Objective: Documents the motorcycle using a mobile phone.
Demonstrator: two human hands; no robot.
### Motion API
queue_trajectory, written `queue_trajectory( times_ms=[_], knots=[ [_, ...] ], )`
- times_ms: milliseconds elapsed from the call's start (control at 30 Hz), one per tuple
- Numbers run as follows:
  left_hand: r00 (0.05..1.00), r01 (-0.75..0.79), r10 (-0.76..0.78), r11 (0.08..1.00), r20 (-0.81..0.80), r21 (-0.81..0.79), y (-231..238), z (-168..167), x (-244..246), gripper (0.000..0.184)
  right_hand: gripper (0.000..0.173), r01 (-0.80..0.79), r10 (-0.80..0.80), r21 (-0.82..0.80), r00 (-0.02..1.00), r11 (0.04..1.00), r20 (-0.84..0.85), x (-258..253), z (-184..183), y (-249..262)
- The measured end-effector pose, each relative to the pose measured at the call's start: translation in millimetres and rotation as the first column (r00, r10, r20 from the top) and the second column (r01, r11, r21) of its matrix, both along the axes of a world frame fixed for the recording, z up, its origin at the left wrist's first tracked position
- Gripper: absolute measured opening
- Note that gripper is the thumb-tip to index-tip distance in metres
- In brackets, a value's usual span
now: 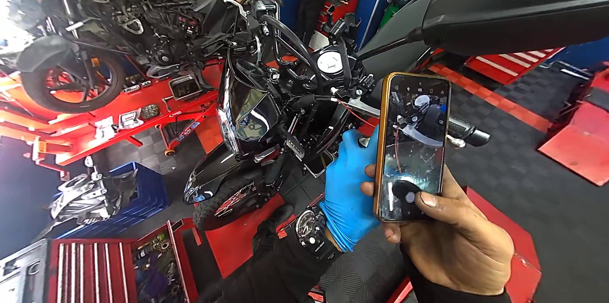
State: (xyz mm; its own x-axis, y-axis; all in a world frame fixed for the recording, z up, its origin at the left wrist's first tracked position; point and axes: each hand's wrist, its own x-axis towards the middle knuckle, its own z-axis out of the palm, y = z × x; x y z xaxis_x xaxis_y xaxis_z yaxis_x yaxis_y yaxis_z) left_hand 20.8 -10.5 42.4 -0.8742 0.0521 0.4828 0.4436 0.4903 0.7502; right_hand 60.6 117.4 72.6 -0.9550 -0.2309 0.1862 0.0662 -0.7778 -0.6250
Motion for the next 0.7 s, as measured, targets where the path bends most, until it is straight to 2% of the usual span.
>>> queue_trajectory(
  times_ms=[67, 167, 367, 600, 700],
  knots=[
    [1.0, -0.007, 0.007, 1.0, -0.012, 0.003, 0.8, -1.2, -0.3, 0.074, 0.057, -0.005, 0.005, 0.012, 1.0, 1.0, 0.001, -0.2, 0.4, 0.3],
    [1.0, 0.006, -0.005, 0.996, -0.011, 0.09, 1.3, -4.3, 2.1, 0.079, 0.058, -0.019, 0.019, 0.004, 1.0, 1.0, -0.005, 0.0, 0.1, 1.0],
    [0.999, -0.044, 0.046, 0.996, -0.028, 0.076, 5.6, 0.3, -0.7, 0.07, 0.06, -0.005, 0.006, -0.012, 1.0, 1.0, 0.01, 1.8, 0.5, 1.3],
    [1.0, -0.019, 0.019, 0.997, -0.002, 0.073, 3.6, -1.7, 2.1, 0.075, 0.059, -0.004, 0.004, -0.01, 1.0, 1.0, 0.015, 2.1, 0.2, 1.4],
    [0.989, -0.08, 0.084, 0.996, -0.118, 0.043, 13.3, -26.7, -8.8, 0.073, 0.059, -0.007, 0.007, -0.013, 1.0, 1.0, 0.0, 1.7, -0.5, 2.7]
  ],
)
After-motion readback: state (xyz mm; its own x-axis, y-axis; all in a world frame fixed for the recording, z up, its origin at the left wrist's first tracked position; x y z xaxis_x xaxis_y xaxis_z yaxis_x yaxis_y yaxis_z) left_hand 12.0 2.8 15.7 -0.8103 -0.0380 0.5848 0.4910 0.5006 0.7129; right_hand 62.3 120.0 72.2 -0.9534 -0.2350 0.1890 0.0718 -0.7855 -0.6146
